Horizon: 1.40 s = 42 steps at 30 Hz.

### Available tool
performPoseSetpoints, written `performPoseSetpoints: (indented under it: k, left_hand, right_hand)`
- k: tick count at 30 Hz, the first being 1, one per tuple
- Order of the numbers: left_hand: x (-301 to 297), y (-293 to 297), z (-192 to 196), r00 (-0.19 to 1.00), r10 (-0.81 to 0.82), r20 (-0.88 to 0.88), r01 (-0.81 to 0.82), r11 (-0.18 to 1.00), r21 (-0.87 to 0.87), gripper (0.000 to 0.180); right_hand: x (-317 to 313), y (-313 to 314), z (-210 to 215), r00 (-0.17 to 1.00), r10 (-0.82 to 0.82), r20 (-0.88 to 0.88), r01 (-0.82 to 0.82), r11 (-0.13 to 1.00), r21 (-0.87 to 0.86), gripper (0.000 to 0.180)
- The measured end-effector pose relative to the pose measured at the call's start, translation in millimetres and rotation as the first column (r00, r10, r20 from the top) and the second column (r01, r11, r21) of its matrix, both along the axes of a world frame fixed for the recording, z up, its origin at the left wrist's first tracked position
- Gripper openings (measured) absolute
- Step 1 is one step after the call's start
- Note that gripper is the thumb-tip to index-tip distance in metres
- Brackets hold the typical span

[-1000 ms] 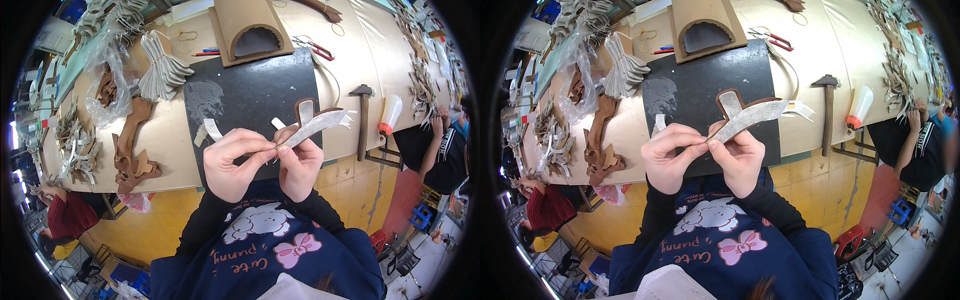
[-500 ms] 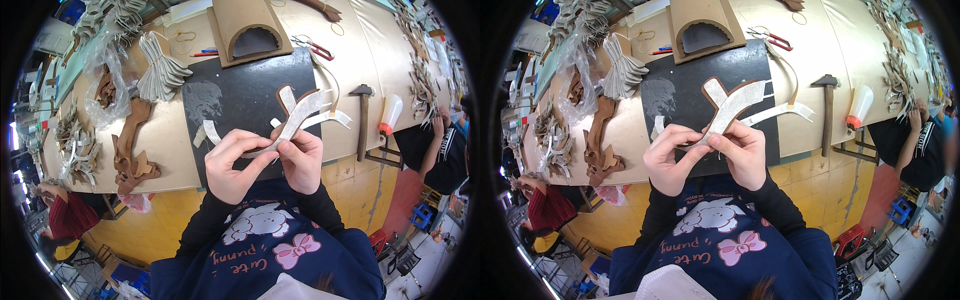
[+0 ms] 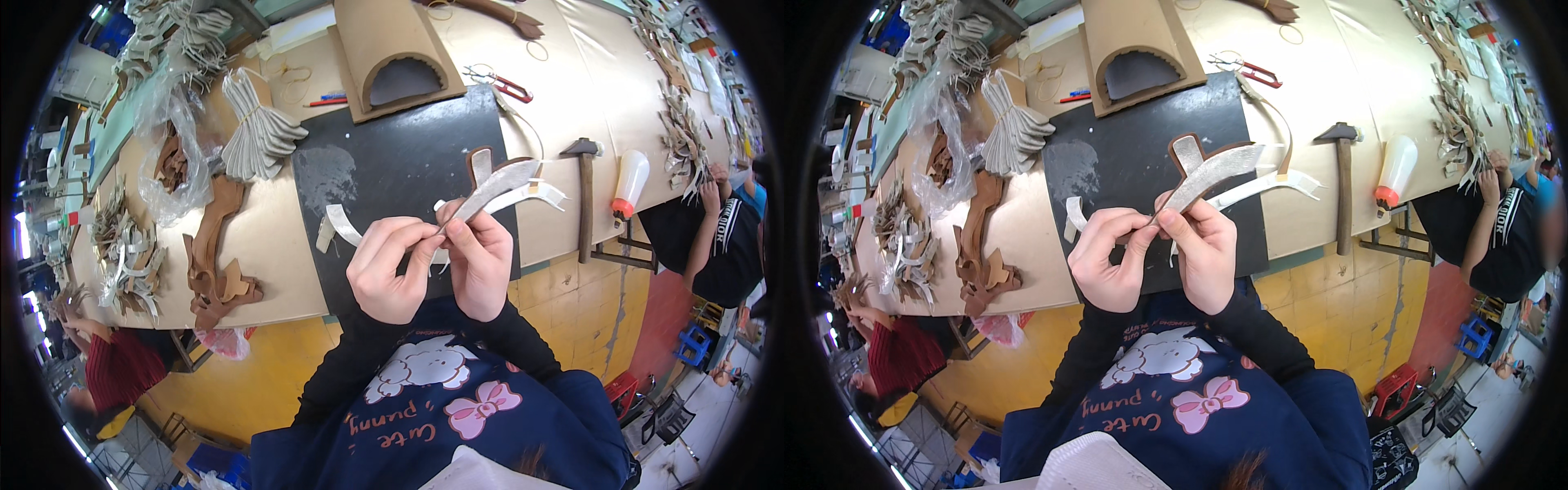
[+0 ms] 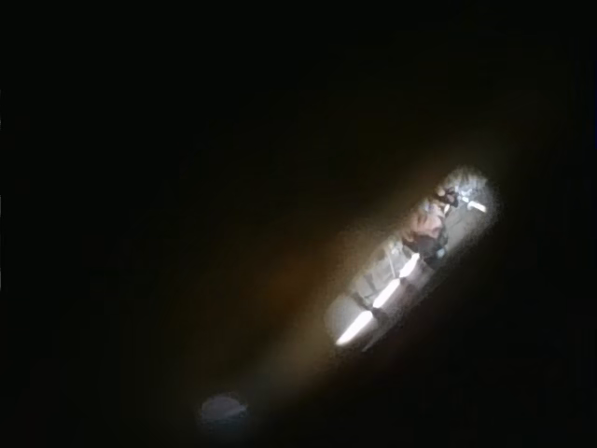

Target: The person assembles a white leather harness by applying glue to its edges and attaching brown leather pieces. They use a hammer to press the glued sections and a glue bottle to apply adhesive, working on a black mat in a workshop.

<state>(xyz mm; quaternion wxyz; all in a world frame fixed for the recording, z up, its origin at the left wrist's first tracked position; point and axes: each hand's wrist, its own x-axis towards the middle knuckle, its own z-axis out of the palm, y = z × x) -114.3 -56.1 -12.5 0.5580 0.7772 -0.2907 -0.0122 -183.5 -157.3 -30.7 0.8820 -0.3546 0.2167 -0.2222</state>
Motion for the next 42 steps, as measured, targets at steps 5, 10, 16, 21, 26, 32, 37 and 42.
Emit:
performPoseSetpoints:
  k: [5, 10, 16, 21, 26, 32, 37, 42]
  left_hand:
    - [12.7, -1.3, 6.8, 0.988, -0.127, -0.082, 0.129, 0.991, 0.019, 0.022]
    - [17.4, -14.5, 13.1, 0.951, -0.188, -0.245, 0.179, 0.982, -0.059, 0.019]
    - [27.3, -31.1, 12.4, 0.930, -0.181, -0.320, 0.147, 0.981, -0.128, 0.009]
    - [30.4, -51.6, 5.0, 0.927, -0.202, -0.315, 0.106, 0.949, -0.297, 0.010]
    - [59.5, -27.5, 17.2, 0.949, -0.193, -0.248, 0.188, 0.981, -0.042, 0.008]
    - [106.3, 73.4, 86.2, 0.949, -0.171, -0.266, 0.245, 0.930, 0.274, 0.010]
    - [94.0, 111.0, 129.3, 0.963, -0.260, -0.071, 0.269, 0.905, 0.329, 0.009]
    - [113.2, 73.1, 48.2, 0.952, -0.240, -0.188, 0.296, 0.873, 0.388, 0.009]
  right_hand:
    - [-1.9, -27.0, 1.8, 0.999, 0.015, 0.049, -0.019, 0.996, 0.082, 0.020]
    - [-2.3, -35.9, 10.1, 0.999, 0.051, -0.021, -0.052, 0.997, -0.057, 0.021]
    - [2.0, -47.4, 17.7, 0.998, 0.003, -0.063, -0.016, 0.979, -0.204, 0.015]
    - [8.4, -67.7, 23.7, 0.993, -0.003, -0.119, -0.041, 0.930, -0.365, 0.014]
    - [-19.1, -133.5, 25.9, 0.895, -0.385, -0.224, 0.067, 0.614, -0.786, 0.021]
    - [-98.1, -235.4, -34.8, 0.489, -0.735, -0.469, -0.370, 0.311, -0.875, 0.032]
    - [-87.0, -254.7, -91.2, 0.441, -0.791, -0.424, -0.681, 0.012, -0.732, 0.046]
    - [-76.8, -259.8, -103.2, 0.464, -0.742, -0.484, -0.701, 0.026, -0.712, 0.063]
